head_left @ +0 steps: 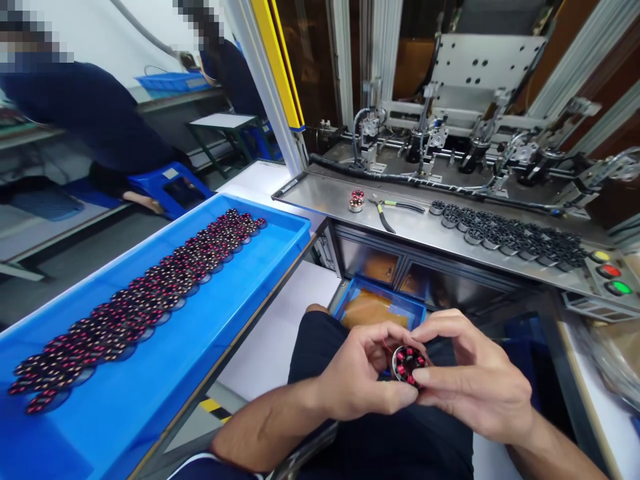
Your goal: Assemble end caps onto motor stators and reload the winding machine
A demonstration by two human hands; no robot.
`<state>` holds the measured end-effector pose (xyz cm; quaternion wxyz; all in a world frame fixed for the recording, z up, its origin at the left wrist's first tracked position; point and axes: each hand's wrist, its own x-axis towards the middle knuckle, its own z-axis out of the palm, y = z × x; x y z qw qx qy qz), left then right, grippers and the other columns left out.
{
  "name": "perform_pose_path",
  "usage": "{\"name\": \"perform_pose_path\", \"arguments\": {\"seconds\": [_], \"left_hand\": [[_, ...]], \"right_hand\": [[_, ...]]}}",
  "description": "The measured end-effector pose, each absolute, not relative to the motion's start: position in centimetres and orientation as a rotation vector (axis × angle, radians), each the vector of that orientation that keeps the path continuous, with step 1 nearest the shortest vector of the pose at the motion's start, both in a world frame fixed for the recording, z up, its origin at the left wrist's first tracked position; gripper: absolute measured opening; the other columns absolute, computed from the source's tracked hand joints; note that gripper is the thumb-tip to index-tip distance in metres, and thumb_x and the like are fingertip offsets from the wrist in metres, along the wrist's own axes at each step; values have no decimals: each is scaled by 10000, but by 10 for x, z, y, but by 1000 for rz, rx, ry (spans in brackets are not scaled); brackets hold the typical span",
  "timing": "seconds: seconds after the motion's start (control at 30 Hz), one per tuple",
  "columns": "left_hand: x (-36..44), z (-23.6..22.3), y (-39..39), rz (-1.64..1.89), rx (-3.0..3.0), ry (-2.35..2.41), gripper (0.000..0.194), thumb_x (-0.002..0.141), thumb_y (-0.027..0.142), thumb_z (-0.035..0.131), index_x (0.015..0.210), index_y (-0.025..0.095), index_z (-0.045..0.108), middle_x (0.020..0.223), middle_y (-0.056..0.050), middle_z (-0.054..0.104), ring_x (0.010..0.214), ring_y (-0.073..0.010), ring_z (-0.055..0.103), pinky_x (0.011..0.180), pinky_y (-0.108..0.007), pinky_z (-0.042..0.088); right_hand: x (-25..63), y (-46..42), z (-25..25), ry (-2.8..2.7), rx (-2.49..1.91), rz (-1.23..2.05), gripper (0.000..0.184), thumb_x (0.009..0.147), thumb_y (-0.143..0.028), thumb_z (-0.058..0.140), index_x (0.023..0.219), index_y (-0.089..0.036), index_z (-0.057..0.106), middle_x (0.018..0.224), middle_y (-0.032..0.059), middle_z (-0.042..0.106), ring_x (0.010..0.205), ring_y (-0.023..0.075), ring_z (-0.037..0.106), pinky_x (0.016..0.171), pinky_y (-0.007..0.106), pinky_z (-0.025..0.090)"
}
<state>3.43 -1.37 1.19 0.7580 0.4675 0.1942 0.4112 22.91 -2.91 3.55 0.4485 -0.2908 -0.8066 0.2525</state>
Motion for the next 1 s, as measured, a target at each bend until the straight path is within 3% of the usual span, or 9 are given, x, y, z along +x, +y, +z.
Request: {"name": "perform_pose_path", "arguments": {"seconds": [0.17,0.33,0.4,0.57,0.73,0.83,0.93,1.0], "left_hand": [[33,8,-10,795,870,367,394,632,243,882,961,155,683,858,-93,778,762,-183,748,692,-242,584],[38,8,-14,913,868,316,427,630,176,887,1008,162,689,973,-104,778,850,-185,755,765,-239,594],[41,9,-18,1062,971,306,441,648,96,856,1045,185,686,1063,-101,764,904,-184,743,815,-259,594],[47,9,-24,1366,1211,337,540,667,-36,788,1113,242,666,1150,-70,729,949,-171,726,848,-271,603],[49,4,-30,1436,1265,413,561,674,-26,803,1133,253,645,1173,-52,709,975,-168,722,871,-257,598],[47,2,-30,1343,1184,392,609,677,39,841,1191,279,621,1259,-53,673,1074,-179,689,932,-268,567],[39,-1,-23,1133,1125,429,768,594,238,931,1273,244,572,1300,-99,623,1201,-235,602,1005,-306,508],[33,-4,-17,946,1109,432,758,638,376,899,1284,211,539,1179,-94,642,1087,-201,633,922,-269,519]], "right_hand": [[226,-39,31,-1974,-796,479,573,812,-119,751,1299,-385,607,1012,49,694,895,216,627,690,365,577],[221,-55,21,-1940,-777,-16,406,784,-21,698,1136,-225,694,917,53,680,871,203,606,767,394,568],[215,-59,21,-1860,-830,-95,379,789,-9,668,1111,-207,694,867,48,676,829,195,600,731,378,571],[192,-66,19,-1658,-933,71,402,813,30,596,1119,-220,674,846,42,655,780,181,627,661,345,559],[175,-70,7,-1380,-1033,296,252,846,-1,577,967,-209,652,827,43,621,743,177,614,615,322,515],[178,-67,1,-1436,-1006,297,208,854,-7,564,938,-188,625,820,38,612,751,171,610,636,316,521],[186,-60,-1,-1542,-964,208,219,838,16,578,961,-158,626,844,43,626,776,168,619,666,314,533],[192,-56,-1,-1552,-962,180,219,839,18,579,965,-154,629,847,46,630,781,170,621,666,317,535]]}}
